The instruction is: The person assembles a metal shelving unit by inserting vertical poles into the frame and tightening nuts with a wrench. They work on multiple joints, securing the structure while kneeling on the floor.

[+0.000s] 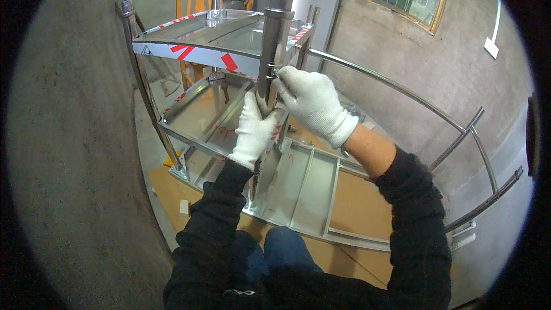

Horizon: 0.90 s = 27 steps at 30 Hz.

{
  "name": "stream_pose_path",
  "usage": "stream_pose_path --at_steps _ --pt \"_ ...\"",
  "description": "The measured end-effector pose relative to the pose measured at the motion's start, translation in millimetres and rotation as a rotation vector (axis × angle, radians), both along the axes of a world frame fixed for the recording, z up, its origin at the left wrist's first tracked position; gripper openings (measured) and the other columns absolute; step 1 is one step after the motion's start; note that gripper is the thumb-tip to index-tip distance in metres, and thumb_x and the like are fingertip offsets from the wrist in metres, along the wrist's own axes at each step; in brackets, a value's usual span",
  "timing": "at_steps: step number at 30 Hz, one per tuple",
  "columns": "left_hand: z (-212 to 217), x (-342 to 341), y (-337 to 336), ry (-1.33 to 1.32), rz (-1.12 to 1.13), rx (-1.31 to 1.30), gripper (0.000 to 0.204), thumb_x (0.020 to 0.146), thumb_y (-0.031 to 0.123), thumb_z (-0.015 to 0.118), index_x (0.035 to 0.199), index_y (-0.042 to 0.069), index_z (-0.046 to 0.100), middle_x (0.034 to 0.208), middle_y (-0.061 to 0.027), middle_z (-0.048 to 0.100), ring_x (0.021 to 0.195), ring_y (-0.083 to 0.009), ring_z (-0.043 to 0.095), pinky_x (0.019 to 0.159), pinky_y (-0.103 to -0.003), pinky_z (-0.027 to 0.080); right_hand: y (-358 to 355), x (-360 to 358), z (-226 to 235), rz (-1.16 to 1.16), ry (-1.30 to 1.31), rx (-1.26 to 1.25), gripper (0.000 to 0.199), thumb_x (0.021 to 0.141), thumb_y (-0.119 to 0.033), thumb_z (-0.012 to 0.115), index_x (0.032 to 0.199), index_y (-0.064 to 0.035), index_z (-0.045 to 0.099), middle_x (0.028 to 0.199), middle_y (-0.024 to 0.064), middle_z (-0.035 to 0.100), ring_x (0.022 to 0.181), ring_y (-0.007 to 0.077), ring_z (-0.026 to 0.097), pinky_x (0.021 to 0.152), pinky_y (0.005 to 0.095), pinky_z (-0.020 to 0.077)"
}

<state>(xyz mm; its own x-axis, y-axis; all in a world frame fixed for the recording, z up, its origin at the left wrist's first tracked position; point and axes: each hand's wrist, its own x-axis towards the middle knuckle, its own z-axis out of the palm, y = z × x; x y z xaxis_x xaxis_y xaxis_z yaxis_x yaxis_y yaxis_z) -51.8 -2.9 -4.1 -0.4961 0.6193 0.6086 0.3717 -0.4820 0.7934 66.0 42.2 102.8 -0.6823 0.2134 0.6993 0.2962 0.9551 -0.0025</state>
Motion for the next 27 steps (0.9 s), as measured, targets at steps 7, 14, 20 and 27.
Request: stream_pose_path --at_steps 7,14,20,27 --pt "-24.0 -6.2 -4.7 -0.174 -0.233 0.108 0.049 0.089 0.008 0.058 0.133 0.003 0.036 0.120 -0.0147 0.055 0.109 -0.0193 0.056 0.090 -0.032 0.047 -23.0 -31.2 -34.8 0.285 0.618 -1.037 0.025 0.092 -0.021 0.055 0.087 0.0034 0.057 0.071 0.0099 0.062 0.054 0.0180 0.060 0.051 0.0336 0.0484" --pt "-55.4 -20.3 0.8 -0.302 -0.632 0.012 0.045 0.097 0.024 0.048 0.135 0.004 0.034 0.128 -0.0113 0.048 0.115 -0.0207 0.050 0.096 -0.031 0.042 -67.4 -60.9 -29.5 0.846 1.170 -1.735 0.023 0.097 -0.026 0.051 0.098 -0.0044 0.056 0.080 0.0078 0.061 0.062 0.0152 0.061 0.052 0.0245 0.0497" --pt "-49.6 -17.9 -3.6 -0.323 -0.667 -0.011 0.042 0.095 0.022 0.051 0.129 0.004 0.035 0.116 -0.0112 0.051 0.104 -0.0208 0.052 0.088 -0.032 0.044 -70.9 -67.3 -18.2 1.293 1.420 -2.001 0.025 0.099 -0.030 0.047 0.098 -0.0069 0.056 0.088 0.0086 0.064 0.079 0.0187 0.066 0.070 0.0295 0.0578" --pt "-45.5 -15.7 -16.3 -0.292 -0.552 0.018 0.038 0.093 0.020 0.056 0.121 0.003 0.037 0.103 -0.0110 0.054 0.091 -0.0208 0.054 0.078 -0.033 0.045 -80.9 -55.5 -41.2 1.138 1.085 -1.840 0.025 0.099 -0.029 0.048 0.105 -0.0056 0.054 0.094 0.0090 0.061 0.081 0.0176 0.064 0.068 0.0290 0.0556"
